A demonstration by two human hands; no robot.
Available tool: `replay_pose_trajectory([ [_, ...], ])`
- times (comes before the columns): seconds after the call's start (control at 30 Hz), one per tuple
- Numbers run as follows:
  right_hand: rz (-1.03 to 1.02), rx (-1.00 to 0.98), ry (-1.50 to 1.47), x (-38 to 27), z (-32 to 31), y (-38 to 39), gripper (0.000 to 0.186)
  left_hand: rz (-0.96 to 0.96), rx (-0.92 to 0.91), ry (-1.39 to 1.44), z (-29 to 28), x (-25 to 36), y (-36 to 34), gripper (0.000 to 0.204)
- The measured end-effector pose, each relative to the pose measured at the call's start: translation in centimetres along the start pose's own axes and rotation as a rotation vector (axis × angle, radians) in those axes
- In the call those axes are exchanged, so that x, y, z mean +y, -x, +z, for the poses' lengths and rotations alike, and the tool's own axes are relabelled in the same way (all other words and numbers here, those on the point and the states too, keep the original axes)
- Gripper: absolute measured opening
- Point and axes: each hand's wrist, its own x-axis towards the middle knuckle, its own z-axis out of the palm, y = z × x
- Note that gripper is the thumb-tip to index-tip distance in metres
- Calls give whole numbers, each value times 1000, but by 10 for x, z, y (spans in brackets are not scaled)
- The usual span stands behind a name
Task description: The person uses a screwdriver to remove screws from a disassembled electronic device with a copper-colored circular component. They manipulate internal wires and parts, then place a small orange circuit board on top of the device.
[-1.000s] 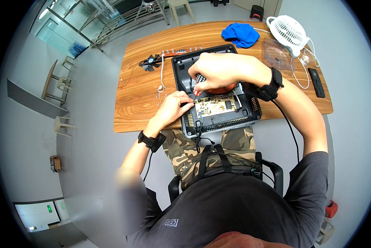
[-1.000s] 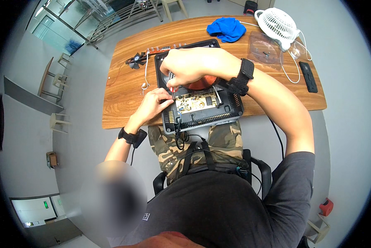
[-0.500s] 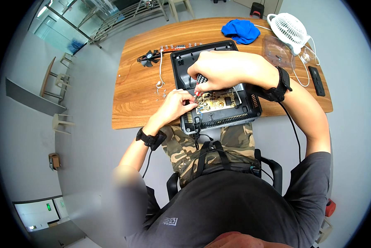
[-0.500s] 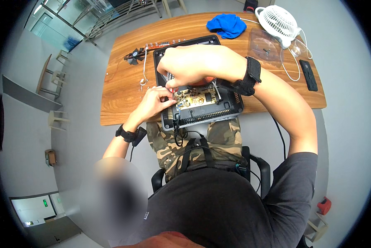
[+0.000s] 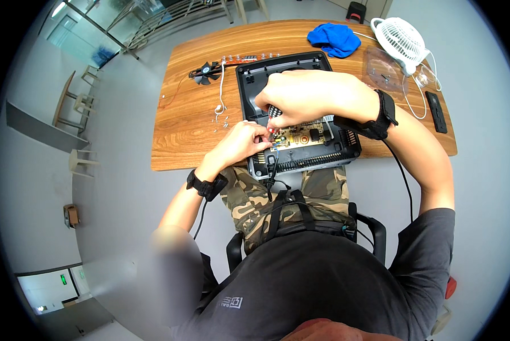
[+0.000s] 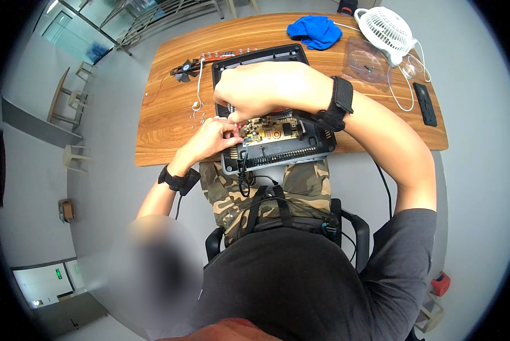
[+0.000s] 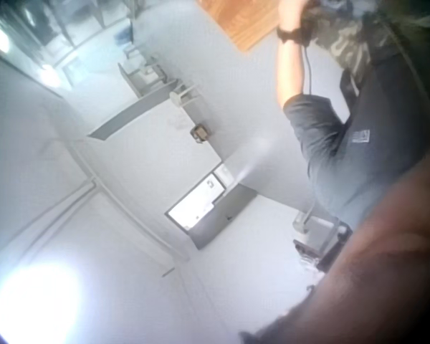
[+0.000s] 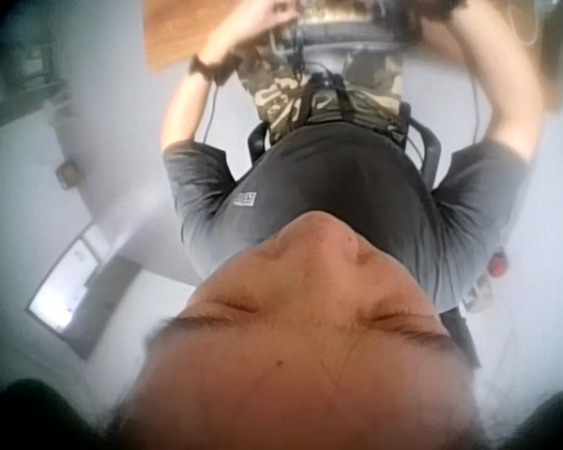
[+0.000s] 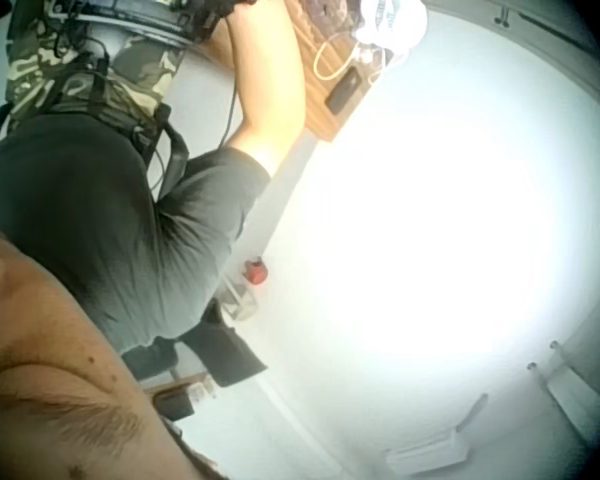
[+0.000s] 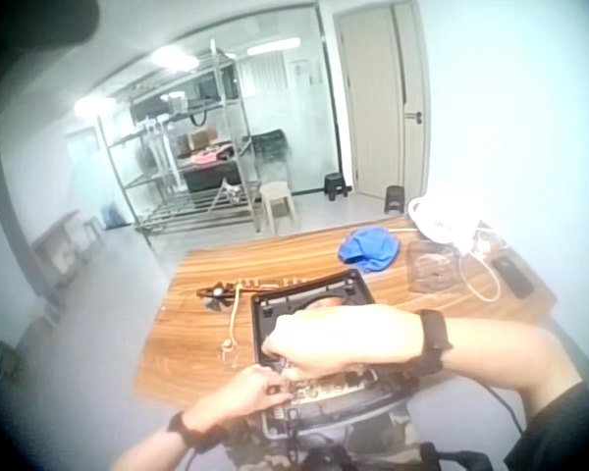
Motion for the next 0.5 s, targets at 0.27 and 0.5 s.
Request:
replay_pose_trajectory([
  [0.27,45,-68,-10,-8,-1,-8,32,18,-19,-14,1,3,5,13],
  [0.5,55,-98,-3,-8,1,-7,33,19,-110,-98,-4,12,0,15],
])
